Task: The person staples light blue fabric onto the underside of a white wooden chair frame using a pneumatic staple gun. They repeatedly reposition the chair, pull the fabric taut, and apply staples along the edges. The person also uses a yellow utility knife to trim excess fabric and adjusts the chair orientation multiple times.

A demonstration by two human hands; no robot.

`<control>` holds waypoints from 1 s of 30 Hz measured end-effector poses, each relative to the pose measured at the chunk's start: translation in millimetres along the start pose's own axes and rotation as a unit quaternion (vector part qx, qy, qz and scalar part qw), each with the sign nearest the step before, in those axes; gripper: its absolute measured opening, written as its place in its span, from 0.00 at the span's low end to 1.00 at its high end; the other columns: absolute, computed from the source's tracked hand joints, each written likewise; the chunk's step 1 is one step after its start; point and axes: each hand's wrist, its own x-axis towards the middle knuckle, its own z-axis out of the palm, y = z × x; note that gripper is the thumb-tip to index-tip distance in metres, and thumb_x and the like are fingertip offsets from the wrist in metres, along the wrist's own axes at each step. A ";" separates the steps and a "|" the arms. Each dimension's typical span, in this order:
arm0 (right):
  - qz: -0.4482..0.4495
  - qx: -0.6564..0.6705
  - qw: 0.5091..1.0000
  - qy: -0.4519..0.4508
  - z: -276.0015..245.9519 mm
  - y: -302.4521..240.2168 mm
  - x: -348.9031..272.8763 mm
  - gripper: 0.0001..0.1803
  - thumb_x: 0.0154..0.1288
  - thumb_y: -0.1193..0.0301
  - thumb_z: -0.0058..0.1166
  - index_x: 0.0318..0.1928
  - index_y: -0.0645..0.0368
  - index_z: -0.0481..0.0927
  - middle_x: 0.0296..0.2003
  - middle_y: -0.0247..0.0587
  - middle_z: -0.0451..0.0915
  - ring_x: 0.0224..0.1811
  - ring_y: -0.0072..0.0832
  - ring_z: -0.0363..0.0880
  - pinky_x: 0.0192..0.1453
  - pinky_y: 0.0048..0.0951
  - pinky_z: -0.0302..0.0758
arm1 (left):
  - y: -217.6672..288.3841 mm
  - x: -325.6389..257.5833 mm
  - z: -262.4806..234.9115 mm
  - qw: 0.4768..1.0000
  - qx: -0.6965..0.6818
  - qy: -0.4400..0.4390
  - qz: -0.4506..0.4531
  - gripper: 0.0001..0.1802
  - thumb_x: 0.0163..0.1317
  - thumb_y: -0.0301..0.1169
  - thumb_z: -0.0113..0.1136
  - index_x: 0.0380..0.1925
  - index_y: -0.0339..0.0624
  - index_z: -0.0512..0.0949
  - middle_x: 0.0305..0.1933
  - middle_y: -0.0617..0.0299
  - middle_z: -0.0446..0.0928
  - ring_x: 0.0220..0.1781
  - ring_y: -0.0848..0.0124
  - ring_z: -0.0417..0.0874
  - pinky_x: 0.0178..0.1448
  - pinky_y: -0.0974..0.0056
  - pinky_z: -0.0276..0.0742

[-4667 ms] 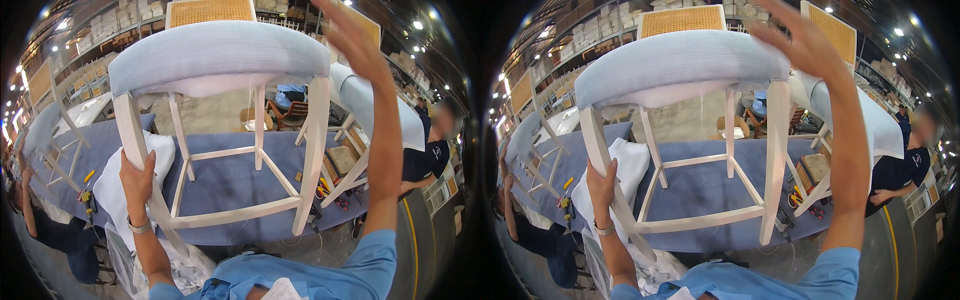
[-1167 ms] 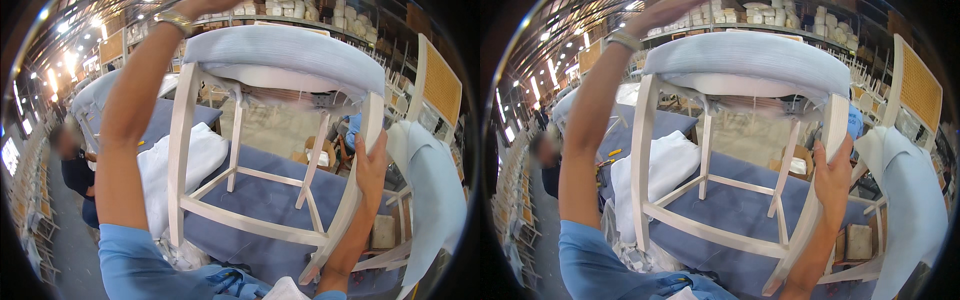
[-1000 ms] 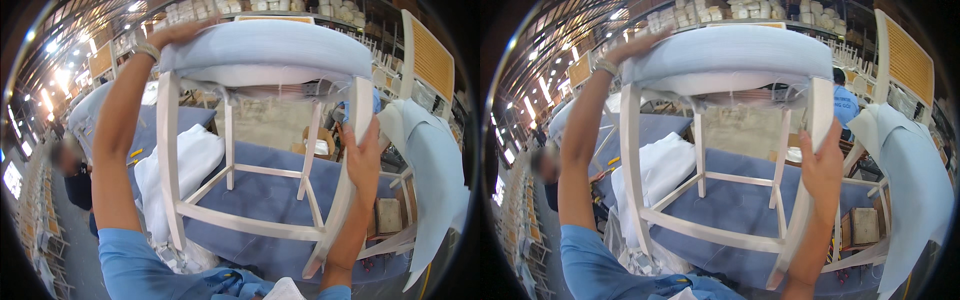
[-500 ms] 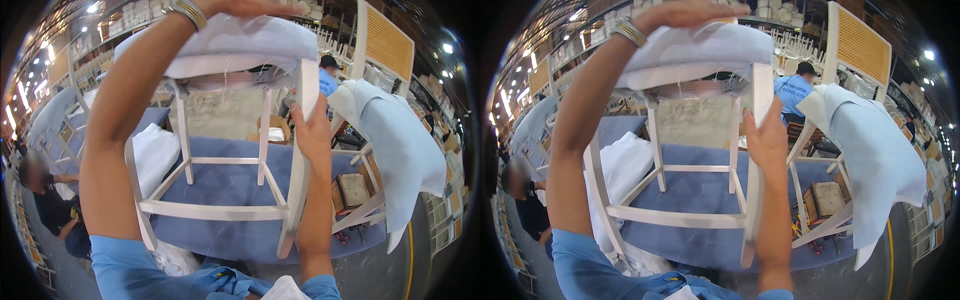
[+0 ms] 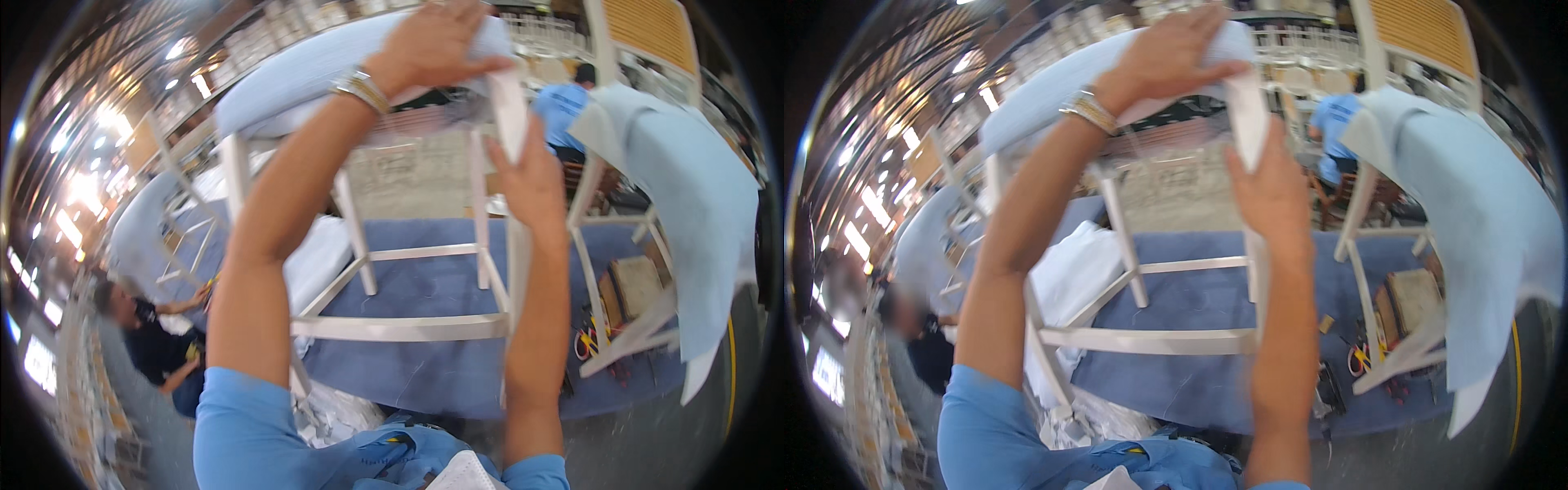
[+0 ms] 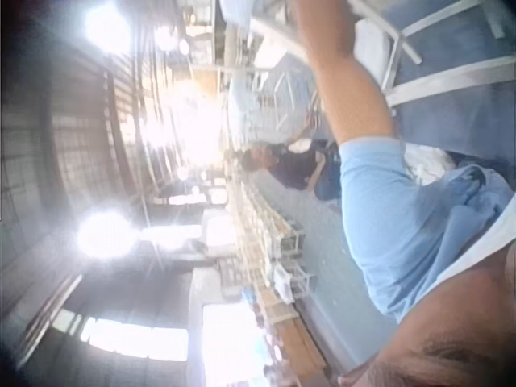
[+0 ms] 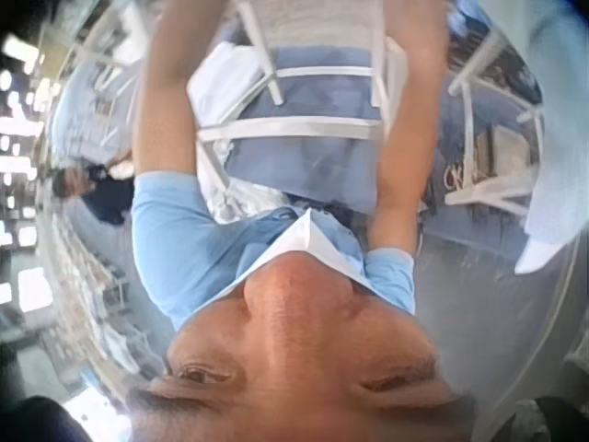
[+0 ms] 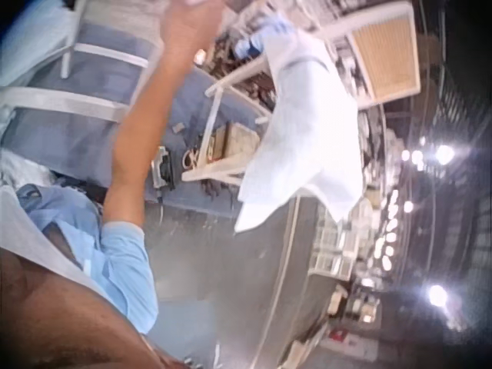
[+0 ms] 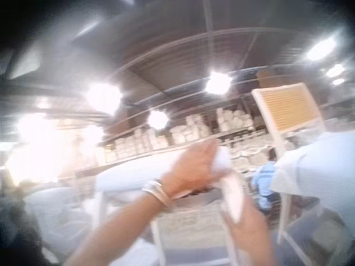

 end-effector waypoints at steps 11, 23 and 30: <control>-0.012 -0.023 1.000 0.001 -2.7 1.2 7.8 0.31 0.71 0.61 0.57 0.67 0.60 0.62 0.48 0.69 0.82 0.51 0.66 0.80 0.53 0.56 0.75 | -74.2 -149.0 -81.1 0.984 -0.090 -0.075 -0.137 0.40 0.74 0.56 0.52 0.76 0.41 0.61 0.81 0.48 0.56 0.84 0.54 0.51 0.85 0.49 0.46; -0.038 0.021 0.999 0.004 -11.3 -1.2 -18.5 0.34 0.71 0.63 0.57 0.71 0.61 0.62 0.56 0.64 0.80 0.58 0.59 0.81 0.62 0.47 0.74 | -133.5 -104.5 -69.7 0.897 -0.146 -0.298 -0.292 0.51 0.70 0.74 0.26 0.79 0.49 0.56 0.81 0.49 0.56 0.85 0.53 0.49 0.85 0.46 0.44; -0.033 0.040 0.999 0.010 -7.3 -13.9 -21.8 0.33 0.70 0.65 0.57 0.70 0.64 0.62 0.50 0.67 0.82 0.52 0.62 0.82 0.56 0.48 0.77 | -163.3 -76.8 -93.5 0.930 -0.174 -0.224 -0.236 0.50 0.71 0.72 0.28 0.78 0.46 0.59 0.80 0.46 0.58 0.82 0.51 0.56 0.84 0.48 0.50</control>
